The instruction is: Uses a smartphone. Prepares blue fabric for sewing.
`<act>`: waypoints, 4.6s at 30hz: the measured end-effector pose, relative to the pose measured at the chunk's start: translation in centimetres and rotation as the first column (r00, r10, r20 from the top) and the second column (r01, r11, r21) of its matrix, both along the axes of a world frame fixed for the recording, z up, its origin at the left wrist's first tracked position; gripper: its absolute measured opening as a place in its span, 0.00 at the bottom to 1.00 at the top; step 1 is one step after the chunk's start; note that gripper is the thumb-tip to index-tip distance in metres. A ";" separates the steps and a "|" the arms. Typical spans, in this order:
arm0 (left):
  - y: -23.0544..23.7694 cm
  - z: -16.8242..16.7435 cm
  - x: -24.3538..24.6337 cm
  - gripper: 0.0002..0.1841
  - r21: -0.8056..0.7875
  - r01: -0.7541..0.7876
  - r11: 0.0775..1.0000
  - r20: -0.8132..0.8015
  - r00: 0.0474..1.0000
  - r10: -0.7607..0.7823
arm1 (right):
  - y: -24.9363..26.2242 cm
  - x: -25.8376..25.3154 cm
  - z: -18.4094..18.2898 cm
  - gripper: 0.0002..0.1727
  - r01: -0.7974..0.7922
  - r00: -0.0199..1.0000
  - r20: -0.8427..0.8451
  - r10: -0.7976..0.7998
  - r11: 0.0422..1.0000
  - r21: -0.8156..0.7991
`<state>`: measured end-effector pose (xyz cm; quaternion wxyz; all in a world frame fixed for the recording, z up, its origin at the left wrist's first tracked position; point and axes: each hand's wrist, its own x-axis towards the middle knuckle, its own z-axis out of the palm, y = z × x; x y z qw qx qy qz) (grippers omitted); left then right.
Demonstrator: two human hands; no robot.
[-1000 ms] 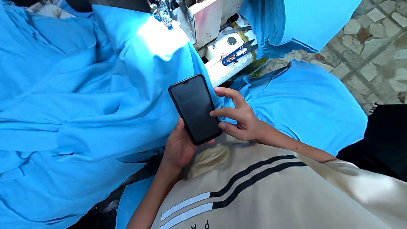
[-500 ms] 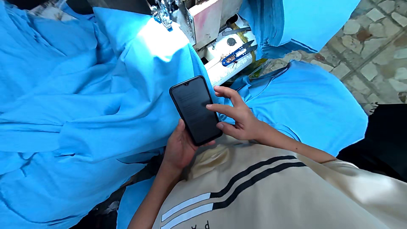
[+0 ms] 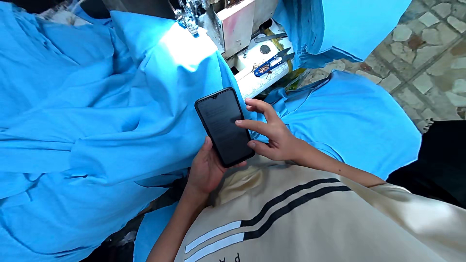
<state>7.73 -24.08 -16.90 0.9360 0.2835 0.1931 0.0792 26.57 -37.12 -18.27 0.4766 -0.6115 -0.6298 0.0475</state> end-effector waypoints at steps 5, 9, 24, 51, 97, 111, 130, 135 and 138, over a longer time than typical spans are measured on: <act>0.0 0.0 0.0 0.24 0.003 0.000 1.000 -0.012 1.000 0.000 | 0.0 0.0 0.2 0.24 -0.008 1.000 -0.002 0.008 1.000 -0.010; 0.0 -0.1 0.0 0.24 -0.002 0.004 1.000 0.008 1.000 -0.004 | 0.0 0.0 0.2 0.24 -0.004 1.000 0.000 0.004 1.000 -0.016; 0.0 0.1 0.0 0.24 0.006 0.012 1.000 -0.015 1.000 -0.012 | 0.1 0.1 0.1 0.23 -0.010 1.000 0.002 0.010 1.000 -0.007; -0.1 0.0 0.0 0.24 -0.005 0.002 1.000 -0.036 0.999 -0.003 | 0.1 0.0 -0.2 0.22 0.000 1.000 -0.002 0.000 1.000 -0.004; 0.1 0.0 -0.1 0.24 0.002 -0.005 1.000 -0.028 1.000 0.005 | 0.1 0.1 -0.2 0.23 -0.016 1.000 0.006 0.016 1.000 0.009; 0.0 0.2 0.1 0.24 0.012 -0.006 1.000 -0.050 0.999 0.007 | 0.0 0.0 0.1 0.19 -0.021 1.000 -0.002 0.021 1.000 -0.017; 0.0 -0.1 0.0 0.24 0.011 0.003 1.000 -0.032 0.999 -0.003 | -0.1 -0.1 0.3 0.18 -0.054 0.999 -0.005 0.054 0.998 -0.027; 0.0 -0.1 -0.1 0.24 0.010 0.011 1.000 -0.018 1.000 -0.011 | -0.1 -0.1 0.2 0.18 -0.054 0.999 0.002 0.054 0.999 -0.003; 0.0 -0.1 -0.1 0.24 0.011 0.009 1.000 -0.022 1.000 -0.009 | -0.1 -0.2 0.3 0.17 -0.055 0.998 -0.003 0.055 0.998 0.010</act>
